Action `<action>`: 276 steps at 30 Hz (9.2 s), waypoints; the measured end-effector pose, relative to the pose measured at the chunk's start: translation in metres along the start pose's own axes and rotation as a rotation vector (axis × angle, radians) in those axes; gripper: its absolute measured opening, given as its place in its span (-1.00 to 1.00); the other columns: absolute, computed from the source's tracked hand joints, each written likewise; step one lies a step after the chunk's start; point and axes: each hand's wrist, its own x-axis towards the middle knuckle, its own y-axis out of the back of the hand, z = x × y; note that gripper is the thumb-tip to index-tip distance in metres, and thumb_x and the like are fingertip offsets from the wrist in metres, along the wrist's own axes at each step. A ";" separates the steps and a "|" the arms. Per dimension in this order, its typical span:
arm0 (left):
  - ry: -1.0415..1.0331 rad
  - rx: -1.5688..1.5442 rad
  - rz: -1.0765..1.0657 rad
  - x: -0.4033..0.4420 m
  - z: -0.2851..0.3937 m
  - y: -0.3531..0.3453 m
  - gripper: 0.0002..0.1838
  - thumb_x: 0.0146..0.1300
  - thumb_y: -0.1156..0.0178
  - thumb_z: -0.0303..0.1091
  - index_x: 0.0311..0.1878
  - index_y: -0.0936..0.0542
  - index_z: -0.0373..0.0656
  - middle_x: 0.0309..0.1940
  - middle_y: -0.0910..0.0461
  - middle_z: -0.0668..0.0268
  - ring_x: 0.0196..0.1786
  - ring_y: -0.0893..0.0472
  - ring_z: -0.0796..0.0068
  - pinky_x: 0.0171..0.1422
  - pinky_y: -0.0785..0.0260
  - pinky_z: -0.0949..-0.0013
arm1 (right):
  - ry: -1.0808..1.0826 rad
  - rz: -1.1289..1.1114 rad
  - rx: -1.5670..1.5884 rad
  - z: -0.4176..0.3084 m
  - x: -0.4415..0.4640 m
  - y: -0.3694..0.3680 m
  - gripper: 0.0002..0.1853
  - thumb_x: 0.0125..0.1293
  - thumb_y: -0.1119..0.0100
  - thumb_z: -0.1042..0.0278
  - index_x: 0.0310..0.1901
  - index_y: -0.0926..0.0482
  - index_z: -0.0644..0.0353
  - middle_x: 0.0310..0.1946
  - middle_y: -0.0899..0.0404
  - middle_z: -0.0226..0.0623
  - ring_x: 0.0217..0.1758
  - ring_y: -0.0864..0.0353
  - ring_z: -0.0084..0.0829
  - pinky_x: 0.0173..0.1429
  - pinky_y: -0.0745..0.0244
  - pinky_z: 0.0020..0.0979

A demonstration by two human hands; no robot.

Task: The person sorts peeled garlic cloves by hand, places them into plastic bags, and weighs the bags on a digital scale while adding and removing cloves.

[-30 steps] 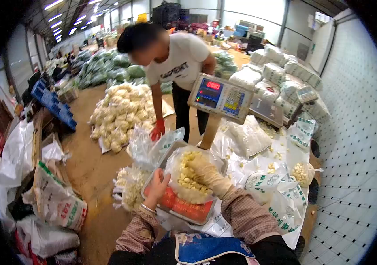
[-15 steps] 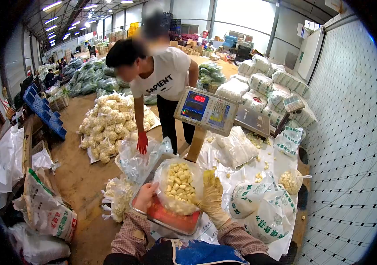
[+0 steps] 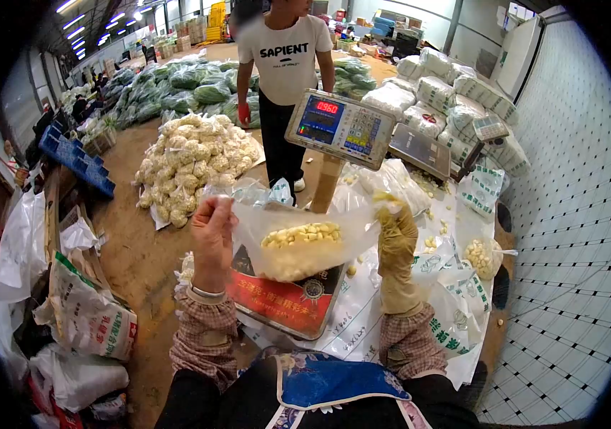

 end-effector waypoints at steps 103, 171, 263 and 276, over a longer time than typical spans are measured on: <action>0.785 -0.294 0.061 -0.092 -0.103 0.014 -0.61 0.30 0.17 -0.12 -0.40 -0.49 -0.22 -0.53 -0.48 0.31 -0.32 -0.52 0.48 -0.25 -0.34 0.47 | -0.335 -0.617 -0.654 0.054 -0.066 0.009 -0.87 0.17 -0.07 0.45 -0.47 -0.41 0.28 -0.63 -0.43 -0.37 -0.60 -0.39 -0.56 -0.47 -0.33 -0.52; -0.200 0.930 -0.548 -0.148 -0.105 0.027 -0.81 0.23 0.10 -0.33 -0.37 -0.34 -0.29 -0.21 -0.41 -0.03 -0.06 -0.40 0.00 0.02 -0.27 0.17 | 0.001 -0.635 -1.244 0.132 -0.036 0.045 -0.63 0.26 0.04 0.13 -0.56 -0.40 0.26 -0.67 -0.33 -0.24 -0.57 -0.32 -0.25 -0.45 -0.19 -0.29; 0.204 0.670 0.044 -0.044 -0.043 0.090 -0.80 0.27 0.02 -0.37 -0.12 -0.46 -0.24 -0.23 -0.50 0.34 -0.17 -0.51 0.55 -0.07 -0.35 0.49 | -1.008 -0.459 -1.000 0.009 -0.191 0.129 -0.55 0.15 -0.07 0.16 0.07 -0.37 0.11 -0.38 -0.56 -0.19 -0.30 -0.54 -0.36 -0.18 -0.39 -0.40; 0.383 0.759 -0.407 -0.068 -0.095 -0.029 -0.83 0.24 0.05 -0.51 -0.13 -0.46 -0.30 -0.27 -0.50 0.33 -0.20 -0.48 0.58 -0.08 -0.33 0.52 | -0.498 -0.107 -0.128 -0.146 -0.084 0.211 -0.72 0.23 0.04 0.39 -0.15 -0.43 0.47 -0.17 -0.50 -0.07 -0.18 -0.51 -0.40 -0.01 -0.40 -0.39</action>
